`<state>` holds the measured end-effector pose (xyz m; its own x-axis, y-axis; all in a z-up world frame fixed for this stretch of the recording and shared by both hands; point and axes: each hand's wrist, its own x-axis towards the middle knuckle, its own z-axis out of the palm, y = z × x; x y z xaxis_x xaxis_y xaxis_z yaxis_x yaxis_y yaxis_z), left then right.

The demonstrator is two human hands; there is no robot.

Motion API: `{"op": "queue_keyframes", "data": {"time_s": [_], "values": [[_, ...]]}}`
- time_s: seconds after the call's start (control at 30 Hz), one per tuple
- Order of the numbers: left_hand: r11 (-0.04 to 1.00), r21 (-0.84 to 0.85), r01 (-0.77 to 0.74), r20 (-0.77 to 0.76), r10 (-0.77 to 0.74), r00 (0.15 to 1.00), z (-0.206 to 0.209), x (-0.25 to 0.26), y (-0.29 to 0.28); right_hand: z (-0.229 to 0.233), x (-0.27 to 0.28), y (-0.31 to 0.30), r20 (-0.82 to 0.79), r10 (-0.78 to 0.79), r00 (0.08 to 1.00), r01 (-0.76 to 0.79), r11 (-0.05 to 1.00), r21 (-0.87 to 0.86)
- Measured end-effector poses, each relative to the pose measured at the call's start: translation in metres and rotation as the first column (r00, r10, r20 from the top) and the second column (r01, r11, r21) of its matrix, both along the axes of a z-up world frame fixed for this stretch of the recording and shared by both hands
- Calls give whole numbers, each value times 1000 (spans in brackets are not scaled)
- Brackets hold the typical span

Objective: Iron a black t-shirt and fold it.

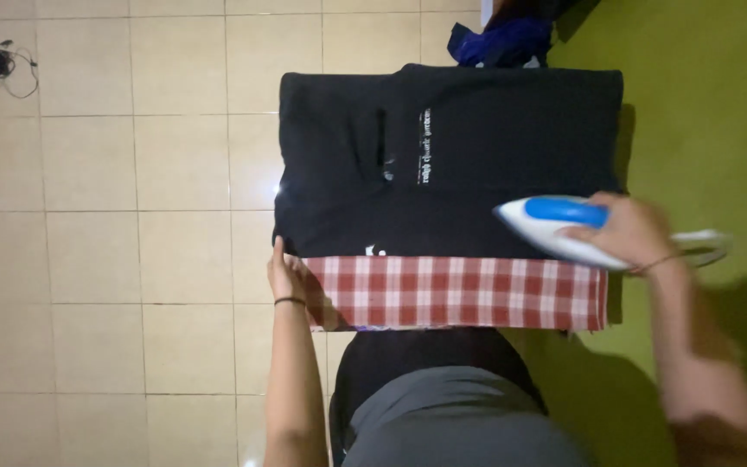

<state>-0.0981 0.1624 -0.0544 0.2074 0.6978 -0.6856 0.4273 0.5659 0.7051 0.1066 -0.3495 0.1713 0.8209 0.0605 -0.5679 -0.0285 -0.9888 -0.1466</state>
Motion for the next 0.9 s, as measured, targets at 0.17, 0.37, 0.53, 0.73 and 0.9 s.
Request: {"op": "queue_keyframes", "data": {"time_s": [0.17, 0.37, 0.53, 0.73, 0.9], "values": [[926, -259, -274, 415, 363, 835, -28, 13, 19, -85, -53, 79, 167, 19, 986, -70, 950, 304], [975, 6, -222, 440, 196, 876, 4, 10, 13, -92, -60, 207, 441, 75, 895, -254, 897, 363], [931, 352, -99, 456, -78, 887, -19, 11, 25, -112, -58, 198, 328, 214, 920, -318, 897, 308], [892, 446, -80, 374, -104, 922, -20, 7, 23, -129, -59, 178, 495, 200, 846, -359, 900, 249], [877, 478, -53, 353, -137, 926, -23, 11, 24, -119, -61, 169, 558, 266, 786, -449, 866, 220]]}}
